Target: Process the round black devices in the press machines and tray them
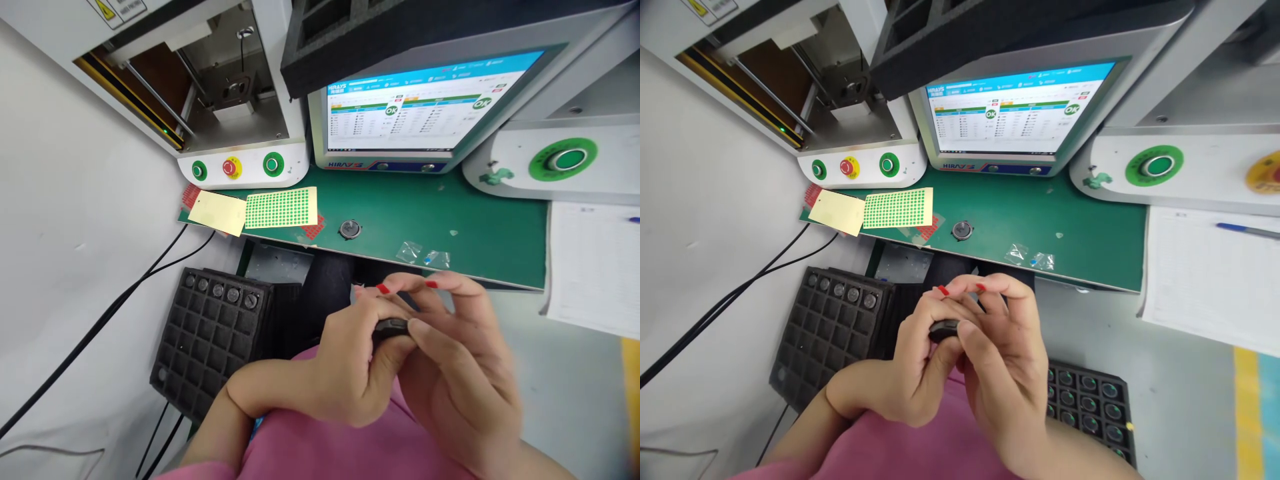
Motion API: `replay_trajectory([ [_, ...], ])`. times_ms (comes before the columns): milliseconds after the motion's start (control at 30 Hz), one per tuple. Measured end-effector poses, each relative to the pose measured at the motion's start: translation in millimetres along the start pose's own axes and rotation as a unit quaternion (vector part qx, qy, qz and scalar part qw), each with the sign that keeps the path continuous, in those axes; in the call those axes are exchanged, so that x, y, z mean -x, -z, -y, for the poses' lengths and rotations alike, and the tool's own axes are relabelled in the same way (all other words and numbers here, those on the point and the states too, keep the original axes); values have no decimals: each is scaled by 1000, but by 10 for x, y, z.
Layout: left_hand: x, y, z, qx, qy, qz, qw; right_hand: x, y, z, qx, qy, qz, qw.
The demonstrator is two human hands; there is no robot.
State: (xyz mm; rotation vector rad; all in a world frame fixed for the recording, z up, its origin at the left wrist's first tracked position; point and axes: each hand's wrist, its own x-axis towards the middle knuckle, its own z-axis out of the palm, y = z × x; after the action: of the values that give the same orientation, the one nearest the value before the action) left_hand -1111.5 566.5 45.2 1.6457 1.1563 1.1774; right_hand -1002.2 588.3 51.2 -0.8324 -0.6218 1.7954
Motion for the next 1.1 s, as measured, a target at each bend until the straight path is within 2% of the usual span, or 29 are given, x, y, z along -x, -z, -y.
replay_trajectory([
  [100,2,-7,18,-41,-6,4,999,25,0,-5,-2,-4,-12,1000],
  [233,4,-4,30,-38,-19,9,999,56,-9,-30,-5,8,-27,1000],
  [300,8,-11,34,-6,19,14,1000,55,2,-50,0,8,-39,999],
  [367,13,-31,43,95,92,2,991,38,35,-67,6,-18,-46,999],
  [433,10,-54,56,267,160,-5,950,13,86,-75,18,-47,-31,998],
  [500,-8,-64,61,425,201,3,882,-8,140,-67,31,-39,-19,999],
  [533,-22,-62,59,483,218,13,848,-14,163,-58,38,-12,-22,999],
  [600,-50,-48,50,556,245,20,794,-16,200,-34,59,85,-39,994],
  [667,-68,-39,44,592,259,22,763,-7,230,-10,93,193,-33,976],
  [733,-67,-46,47,602,250,24,758,5,254,5,123,238,0,963],
  [867,-43,-91,62,585,232,22,777,20,294,-12,167,231,61,957],
  [1033,-35,-98,42,558,244,25,793,36,313,-33,207,279,33,937],
  [1067,-36,-86,31,559,246,31,791,34,309,-18,197,273,21,941],
  [1100,-38,-72,19,564,247,40,787,29,304,1,169,233,10,958],
])
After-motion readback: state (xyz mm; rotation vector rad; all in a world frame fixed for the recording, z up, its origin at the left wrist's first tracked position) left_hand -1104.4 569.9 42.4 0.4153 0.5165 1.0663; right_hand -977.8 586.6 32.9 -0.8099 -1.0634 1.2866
